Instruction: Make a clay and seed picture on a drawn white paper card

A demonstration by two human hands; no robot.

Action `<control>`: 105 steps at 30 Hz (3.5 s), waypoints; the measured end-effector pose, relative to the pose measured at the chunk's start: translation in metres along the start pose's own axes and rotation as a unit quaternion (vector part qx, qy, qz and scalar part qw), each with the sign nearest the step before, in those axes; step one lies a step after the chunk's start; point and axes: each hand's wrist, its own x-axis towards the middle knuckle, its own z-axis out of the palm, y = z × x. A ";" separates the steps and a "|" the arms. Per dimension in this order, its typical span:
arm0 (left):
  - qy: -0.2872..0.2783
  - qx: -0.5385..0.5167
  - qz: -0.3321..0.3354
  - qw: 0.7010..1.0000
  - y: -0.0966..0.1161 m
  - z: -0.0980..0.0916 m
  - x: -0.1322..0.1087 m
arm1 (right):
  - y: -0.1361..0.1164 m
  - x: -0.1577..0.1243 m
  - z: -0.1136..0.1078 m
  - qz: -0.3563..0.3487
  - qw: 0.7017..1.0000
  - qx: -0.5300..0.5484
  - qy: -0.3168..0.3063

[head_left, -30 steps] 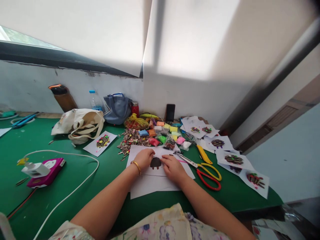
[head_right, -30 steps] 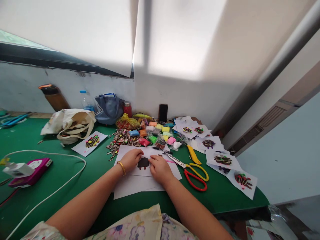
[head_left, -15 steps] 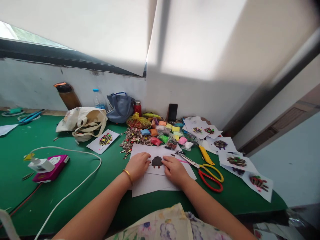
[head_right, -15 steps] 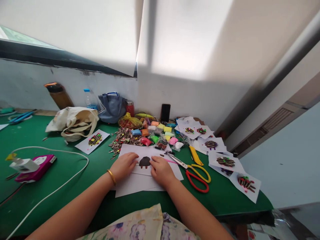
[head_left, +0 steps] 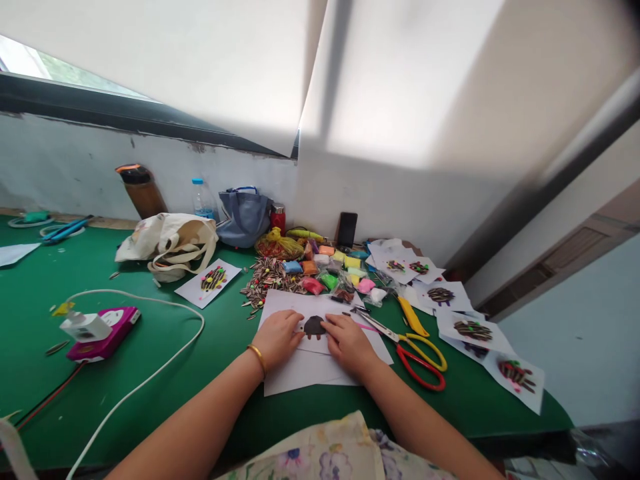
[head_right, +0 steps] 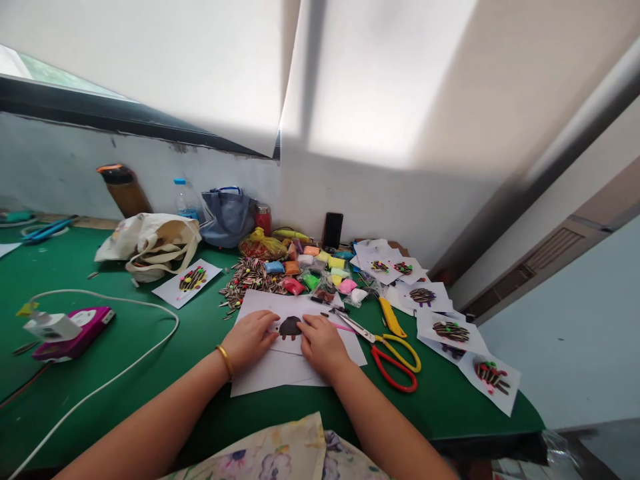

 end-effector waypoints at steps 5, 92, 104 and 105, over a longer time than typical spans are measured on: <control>-0.007 -0.009 -0.009 1.000 0.001 0.001 -0.001 | -0.004 0.012 -0.005 0.028 0.999 -0.007 -0.027; -0.033 -0.016 -0.011 0.999 0.002 0.001 -0.001 | 0.000 0.020 0.004 0.091 0.994 0.027 -0.051; -0.026 -0.027 -0.011 0.999 0.002 -0.001 -0.002 | 0.032 0.011 -0.022 0.192 0.973 -0.084 0.093; -0.025 -0.028 -0.012 0.999 0.002 -0.001 -0.002 | 0.036 0.011 -0.024 0.206 0.970 -0.104 0.082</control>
